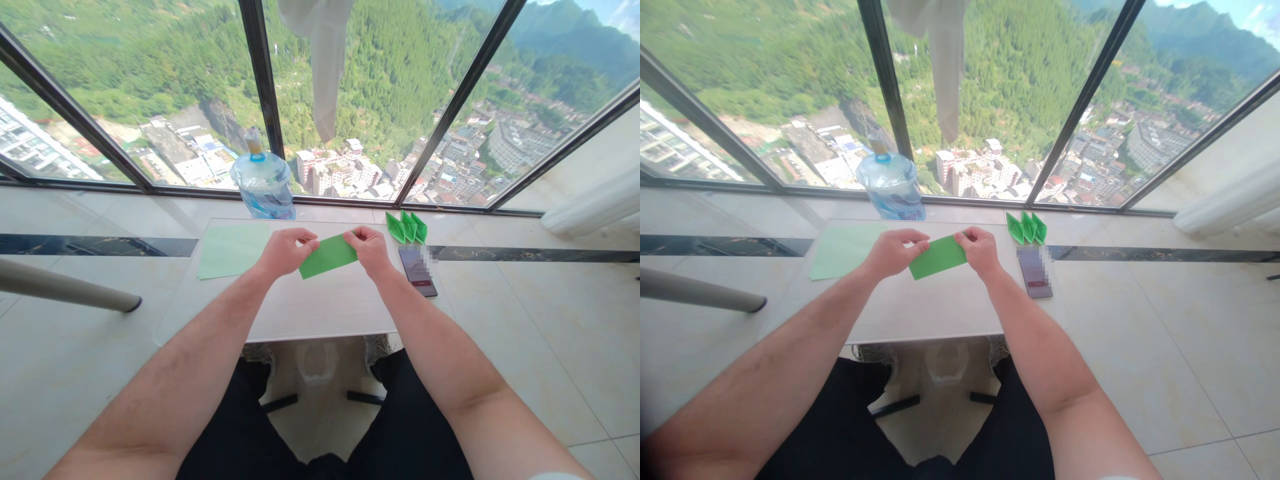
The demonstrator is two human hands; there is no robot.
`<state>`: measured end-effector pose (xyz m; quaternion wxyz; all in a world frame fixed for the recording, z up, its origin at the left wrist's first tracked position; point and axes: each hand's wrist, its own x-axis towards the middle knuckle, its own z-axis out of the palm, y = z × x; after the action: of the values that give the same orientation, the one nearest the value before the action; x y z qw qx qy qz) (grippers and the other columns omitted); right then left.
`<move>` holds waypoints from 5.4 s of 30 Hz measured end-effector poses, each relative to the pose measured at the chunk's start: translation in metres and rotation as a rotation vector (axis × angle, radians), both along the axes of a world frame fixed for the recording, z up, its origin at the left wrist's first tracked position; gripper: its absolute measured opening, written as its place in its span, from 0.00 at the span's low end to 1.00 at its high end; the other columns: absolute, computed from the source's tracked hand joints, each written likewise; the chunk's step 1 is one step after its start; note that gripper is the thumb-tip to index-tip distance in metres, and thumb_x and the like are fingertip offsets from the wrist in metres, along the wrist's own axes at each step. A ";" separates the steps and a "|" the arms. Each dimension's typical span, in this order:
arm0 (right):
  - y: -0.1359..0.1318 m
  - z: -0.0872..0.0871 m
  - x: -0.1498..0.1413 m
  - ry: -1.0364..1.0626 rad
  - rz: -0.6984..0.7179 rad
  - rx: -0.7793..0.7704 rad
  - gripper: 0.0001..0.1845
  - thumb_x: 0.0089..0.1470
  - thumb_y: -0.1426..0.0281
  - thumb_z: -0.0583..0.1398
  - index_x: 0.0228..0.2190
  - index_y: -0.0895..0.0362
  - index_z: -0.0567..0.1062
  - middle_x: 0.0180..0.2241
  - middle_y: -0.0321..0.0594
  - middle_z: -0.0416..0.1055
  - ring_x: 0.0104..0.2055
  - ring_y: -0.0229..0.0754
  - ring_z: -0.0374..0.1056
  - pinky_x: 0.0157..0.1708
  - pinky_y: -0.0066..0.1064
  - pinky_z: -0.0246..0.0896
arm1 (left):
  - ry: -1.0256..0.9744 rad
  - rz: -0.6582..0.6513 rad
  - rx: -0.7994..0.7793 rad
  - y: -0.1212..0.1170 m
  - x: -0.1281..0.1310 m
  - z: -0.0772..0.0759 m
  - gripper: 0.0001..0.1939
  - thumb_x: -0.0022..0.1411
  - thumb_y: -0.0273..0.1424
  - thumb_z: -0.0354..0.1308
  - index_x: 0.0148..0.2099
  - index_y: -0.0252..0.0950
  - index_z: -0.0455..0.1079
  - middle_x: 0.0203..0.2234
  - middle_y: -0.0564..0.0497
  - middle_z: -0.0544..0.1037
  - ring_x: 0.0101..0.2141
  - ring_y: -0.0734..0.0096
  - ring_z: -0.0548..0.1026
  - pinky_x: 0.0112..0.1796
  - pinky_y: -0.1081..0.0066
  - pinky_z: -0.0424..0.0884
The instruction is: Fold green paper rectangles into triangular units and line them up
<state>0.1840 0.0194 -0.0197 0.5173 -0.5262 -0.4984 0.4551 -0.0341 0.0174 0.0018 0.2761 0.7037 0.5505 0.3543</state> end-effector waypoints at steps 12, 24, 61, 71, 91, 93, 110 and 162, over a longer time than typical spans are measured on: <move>-0.017 0.006 -0.014 -0.989 0.146 0.457 0.10 0.62 0.66 0.59 0.34 0.53 0.82 0.38 0.44 0.79 0.46 0.49 0.69 0.55 0.42 0.52 | 0.525 -0.173 0.361 -0.006 0.020 -0.012 0.15 0.67 0.34 0.51 0.33 0.37 0.76 0.28 0.44 0.78 0.34 0.57 0.73 0.42 0.59 0.61; -0.009 0.011 0.007 -1.036 0.050 0.430 0.13 0.60 0.70 0.56 0.27 0.56 0.78 0.30 0.44 0.77 0.38 0.46 0.68 0.52 0.40 0.53 | 0.406 -0.022 0.308 -0.003 0.008 -0.004 0.12 0.61 0.30 0.52 0.31 0.38 0.75 0.28 0.46 0.80 0.34 0.58 0.75 0.43 0.60 0.63; 0.006 -0.031 0.004 -0.702 0.097 -0.099 0.18 0.46 0.63 0.65 0.16 0.55 0.63 0.17 0.28 0.52 0.23 0.34 0.50 0.25 0.30 0.44 | 0.520 -0.254 0.097 -0.007 0.014 -0.031 0.16 0.60 0.28 0.57 0.49 0.36 0.79 0.42 0.45 0.79 0.44 0.60 0.76 0.50 0.62 0.71; -0.011 -0.049 0.005 -0.971 0.183 0.337 0.10 0.56 0.71 0.60 0.38 0.55 0.81 0.38 0.43 0.74 0.43 0.45 0.68 0.45 0.34 0.61 | 0.600 -0.380 0.149 -0.010 0.013 -0.056 0.19 0.63 0.30 0.52 0.53 0.37 0.77 0.44 0.43 0.76 0.49 0.56 0.73 0.55 0.59 0.68; -0.023 -0.052 0.022 -1.218 0.463 0.680 0.19 0.62 0.76 0.54 0.49 0.54 0.79 0.47 0.46 0.76 0.47 0.48 0.64 0.47 0.39 0.61 | 0.623 -0.357 0.155 -0.014 0.018 -0.053 0.15 0.64 0.29 0.51 0.46 0.34 0.78 0.42 0.42 0.76 0.47 0.57 0.71 0.53 0.60 0.68; -0.024 -0.051 0.022 -1.239 0.471 0.690 0.19 0.62 0.76 0.54 0.50 0.55 0.79 0.47 0.47 0.75 0.47 0.49 0.64 0.47 0.39 0.60 | 0.626 -0.353 0.156 -0.014 0.018 -0.054 0.15 0.64 0.29 0.52 0.47 0.34 0.78 0.42 0.42 0.76 0.47 0.57 0.71 0.53 0.61 0.69; -0.025 -0.049 0.026 -1.192 0.525 0.695 0.17 0.61 0.74 0.56 0.47 0.52 0.80 0.49 0.46 0.75 0.49 0.48 0.66 0.49 0.40 0.60 | 0.653 -0.381 0.235 -0.015 0.017 -0.057 0.16 0.68 0.30 0.51 0.48 0.40 0.80 0.39 0.45 0.75 0.40 0.61 0.72 0.47 0.64 0.69; -0.022 -0.042 0.024 -1.206 0.603 0.659 0.17 0.61 0.75 0.57 0.46 0.52 0.81 0.50 0.44 0.76 0.50 0.47 0.66 0.51 0.39 0.59 | 0.826 -0.364 0.259 -0.038 0.032 -0.043 0.13 0.67 0.25 0.51 0.50 0.35 0.73 0.44 0.44 0.80 0.47 0.54 0.71 0.41 0.59 0.65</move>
<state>0.2085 -0.0024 -0.0613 0.1383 -0.3428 -0.9284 0.0370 -0.0018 -0.0202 -0.0413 0.0016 0.8995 0.4333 0.0564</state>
